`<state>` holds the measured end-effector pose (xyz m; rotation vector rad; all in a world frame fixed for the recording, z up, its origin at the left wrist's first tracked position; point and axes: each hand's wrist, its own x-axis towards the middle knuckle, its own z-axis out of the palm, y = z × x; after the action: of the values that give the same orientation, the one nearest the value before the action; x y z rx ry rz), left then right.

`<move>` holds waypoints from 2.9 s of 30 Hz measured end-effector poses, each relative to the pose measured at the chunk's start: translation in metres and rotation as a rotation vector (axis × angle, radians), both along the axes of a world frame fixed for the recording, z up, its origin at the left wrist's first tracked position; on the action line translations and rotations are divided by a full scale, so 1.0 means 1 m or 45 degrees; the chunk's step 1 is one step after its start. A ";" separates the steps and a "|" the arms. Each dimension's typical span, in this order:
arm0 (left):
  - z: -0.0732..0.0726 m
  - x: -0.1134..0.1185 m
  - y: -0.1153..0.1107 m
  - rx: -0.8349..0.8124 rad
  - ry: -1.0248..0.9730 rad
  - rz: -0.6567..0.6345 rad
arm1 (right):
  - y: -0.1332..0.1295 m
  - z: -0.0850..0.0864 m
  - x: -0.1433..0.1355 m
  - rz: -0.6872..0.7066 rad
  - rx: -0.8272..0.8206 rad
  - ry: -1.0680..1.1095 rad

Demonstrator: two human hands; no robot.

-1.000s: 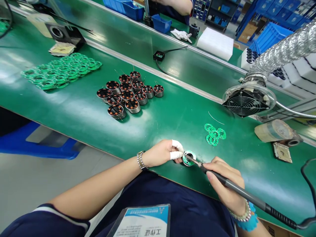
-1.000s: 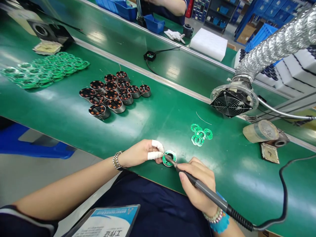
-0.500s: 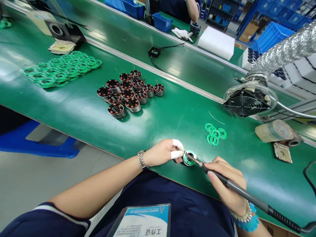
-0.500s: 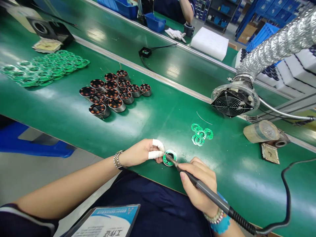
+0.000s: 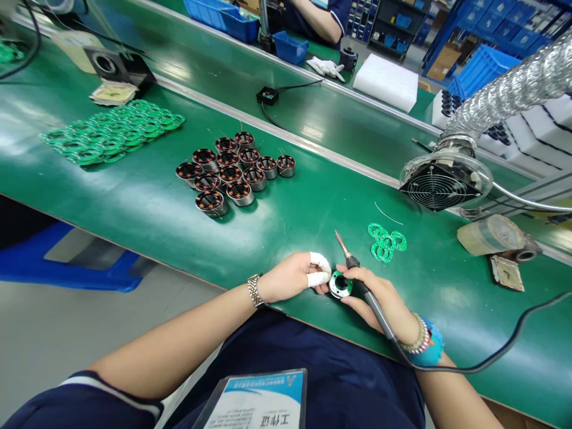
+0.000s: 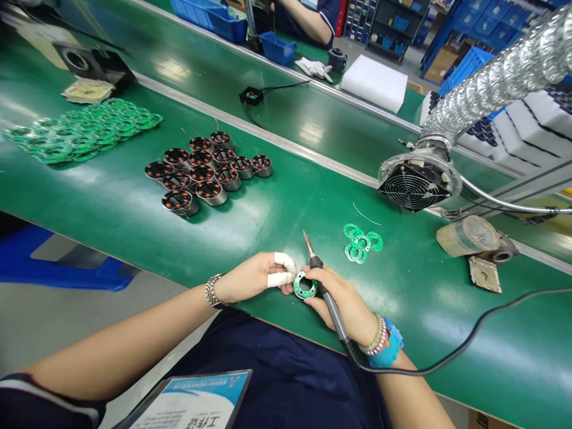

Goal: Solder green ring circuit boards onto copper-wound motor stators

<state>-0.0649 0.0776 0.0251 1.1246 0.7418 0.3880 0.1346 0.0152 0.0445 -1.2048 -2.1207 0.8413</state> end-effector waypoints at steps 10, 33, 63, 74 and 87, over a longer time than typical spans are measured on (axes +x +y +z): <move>0.001 -0.006 -0.020 -0.106 0.158 0.088 | -0.027 -0.017 -0.014 -0.338 0.141 -0.010; 0.010 0.006 -0.022 0.796 0.275 0.076 | -0.013 0.000 -0.026 -0.379 0.435 0.020; 0.000 0.001 -0.012 -0.075 0.043 0.052 | -0.044 0.024 0.001 -0.495 0.195 0.301; 0.009 0.002 -0.010 -0.066 0.117 0.027 | -0.051 0.019 0.006 -0.468 0.021 0.420; 0.008 0.004 -0.011 -0.066 0.184 0.014 | -0.049 0.019 0.004 -0.489 -0.035 0.391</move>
<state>-0.0610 0.0664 0.0330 1.1086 0.8805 0.2971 0.1391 -0.0342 0.0631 -1.3435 -1.5732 0.8193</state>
